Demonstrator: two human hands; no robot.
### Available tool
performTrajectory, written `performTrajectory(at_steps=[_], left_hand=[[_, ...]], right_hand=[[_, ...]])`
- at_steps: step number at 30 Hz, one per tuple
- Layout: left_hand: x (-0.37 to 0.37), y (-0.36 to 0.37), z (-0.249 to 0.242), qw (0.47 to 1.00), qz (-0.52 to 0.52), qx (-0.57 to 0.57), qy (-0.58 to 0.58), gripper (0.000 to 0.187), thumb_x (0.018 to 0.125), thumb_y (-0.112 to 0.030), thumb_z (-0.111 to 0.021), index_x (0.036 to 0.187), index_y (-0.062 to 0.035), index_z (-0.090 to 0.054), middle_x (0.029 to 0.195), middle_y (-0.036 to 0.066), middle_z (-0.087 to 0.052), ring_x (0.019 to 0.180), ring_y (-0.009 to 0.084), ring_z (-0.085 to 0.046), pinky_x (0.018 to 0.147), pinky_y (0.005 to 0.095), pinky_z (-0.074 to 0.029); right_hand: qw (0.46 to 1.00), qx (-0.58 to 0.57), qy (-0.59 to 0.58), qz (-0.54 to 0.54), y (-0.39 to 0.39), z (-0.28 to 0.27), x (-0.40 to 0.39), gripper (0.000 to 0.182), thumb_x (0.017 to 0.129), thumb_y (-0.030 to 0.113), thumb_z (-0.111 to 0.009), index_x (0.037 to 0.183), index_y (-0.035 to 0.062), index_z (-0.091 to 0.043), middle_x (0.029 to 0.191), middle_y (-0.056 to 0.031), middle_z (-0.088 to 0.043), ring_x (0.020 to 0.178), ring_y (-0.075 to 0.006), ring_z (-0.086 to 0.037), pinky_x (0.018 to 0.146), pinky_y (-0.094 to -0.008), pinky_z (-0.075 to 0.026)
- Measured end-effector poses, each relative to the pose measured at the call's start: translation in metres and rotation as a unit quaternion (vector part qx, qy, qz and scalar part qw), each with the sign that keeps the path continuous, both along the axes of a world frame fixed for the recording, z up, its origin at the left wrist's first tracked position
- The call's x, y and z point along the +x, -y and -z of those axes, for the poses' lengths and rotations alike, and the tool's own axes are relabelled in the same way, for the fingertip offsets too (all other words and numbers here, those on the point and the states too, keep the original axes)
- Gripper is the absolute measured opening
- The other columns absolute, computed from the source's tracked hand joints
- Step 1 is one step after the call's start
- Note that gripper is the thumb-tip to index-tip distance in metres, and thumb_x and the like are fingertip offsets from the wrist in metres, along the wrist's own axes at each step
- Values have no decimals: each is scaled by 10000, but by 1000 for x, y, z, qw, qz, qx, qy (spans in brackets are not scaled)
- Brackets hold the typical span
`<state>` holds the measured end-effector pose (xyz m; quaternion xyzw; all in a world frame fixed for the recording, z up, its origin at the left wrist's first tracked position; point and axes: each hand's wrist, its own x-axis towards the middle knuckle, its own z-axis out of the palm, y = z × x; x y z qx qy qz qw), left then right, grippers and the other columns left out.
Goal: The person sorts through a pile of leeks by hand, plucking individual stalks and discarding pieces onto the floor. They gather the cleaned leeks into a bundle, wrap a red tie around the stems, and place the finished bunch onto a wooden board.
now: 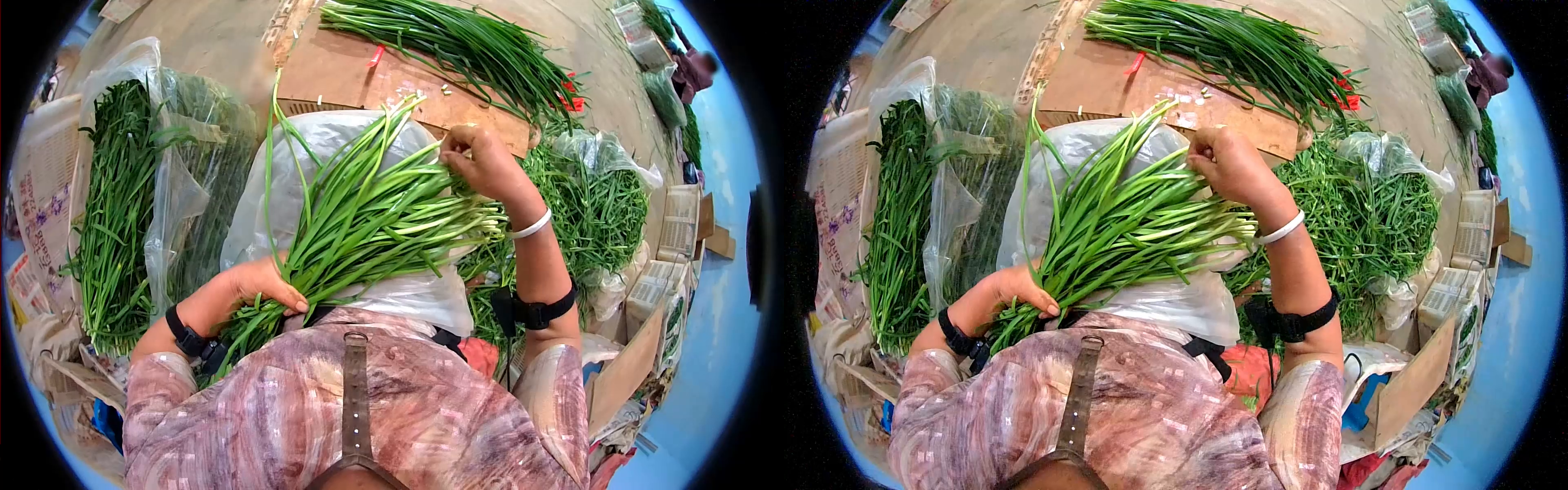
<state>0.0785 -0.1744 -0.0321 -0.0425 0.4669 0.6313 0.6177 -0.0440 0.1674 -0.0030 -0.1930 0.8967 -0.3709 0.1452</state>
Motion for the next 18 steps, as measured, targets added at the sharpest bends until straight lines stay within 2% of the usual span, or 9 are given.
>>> performTrajectory(at_steps=[4, 6, 8, 11, 12, 14, 15, 16, 18], left_hand=[[0, 0, -10, 996, -4, -79, -36, 747, 601, -9, -771, 1237, -32, -380, 888, 107, -605, 680, 169, -576, 524, 287, -470], [4, 0, 5, 994, -17, -35, -101, 771, 582, -18, -784, 1240, -30, -384, 922, 102, -604, 719, 158, -572, 561, 282, -474], [4, 1, 11, 986, -32, 8, -166, 794, 563, -26, -798, 1244, -27, -388, 956, 97, -604, 758, 147, -569, 598, 278, -478], [2, 6, 3, 998, -15, -46, -36, 726, 569, -15, -789, 1203, -19, -435, 943, 104, -606, 757, 150, -564, 593, 286, -468], [1, 6, -1, 998, -11, -45, -35, 726, 569, -15, -789, 1203, -19, -435, 943, 104, -606, 757, 150, -564, 593, 286, -468], [1, 6, -5, 998, -46, -39, 12, 630, 597, 28, -722, 1176, -29, -481, 864, 116, -618, 687, 152, -575, 537, 262, -438], [5, 3, -7, 996, -76, -44, 8, 593, 613, 52, -689, 1163, -15, -476, 820, 147, -607, 601, 156, -539, 479, 261, -391], [5, 3, -8, 996, -75, -43, 8, 593, 613, 52, -689, 1163, -15, -476, 820, 147, -607, 601, 156, -539, 479, 261, -391], [4, 6, -8, 988, -111, 55, 91, 554, 635, 55, -659, 1156, -4, -481, 812, 162, -599, 543, 148, -487, 462, 254, -353]], right_hand=[[995, -1, -86, 51, 1, 11, 1, 117, 786, 106, -603, 815, 2, -557, 731, -208, -589, 692, -366, -580, 605, -409, -455], [986, 22, -139, 86, 5, 12, 1, 111, 793, 117, -601, 806, 14, -564, 742, -216, -586, 704, -384, -570, 612, -416, -457], [974, 21, -206, 93, 2, 21, -3, 108, 812, 113, -589, 801, 8, -567, 708, -174, -602, 631, -317, -584, 584, -374, -463], [950, -142, -126, 248, -14, 28, -19, 130, 835, 107, -581, 804, -19, -591, 645, -64, -595, 542, -118, -529, 515, -261, -442], [927, -145, -178, 295, -23, 26, -19, 146, 835, 120, -582, 801, -20, -602, 657, -70, -604, 533, -114, -531, 506, -254, -442], [874, -229, -92, 419, -49, 16, -21, 192, 832, 167, -590, 825, -24, -612, 673, -63, -607, 537, -99, -525, 497, -237, -433], [852, -240, -134, 445, -76, 29, -24, 214, 832, 187, -592, 812, -25, -611, 654, -62, -599, 530, -86, -513, 483, -223, -418], [867, -164, -172, 437, -88, 18, -14, 220, 835, 188, -590, 777, -24, -605, 651, -46, -588, 538, -72, -496, 476, -215, -400], [925, -79, -55, 367, -85, -24, 20, 214, 825, 185, -603, 753, -17, -598, 618, -18, -556, 537, -67, -481, 478, -220, -392]])
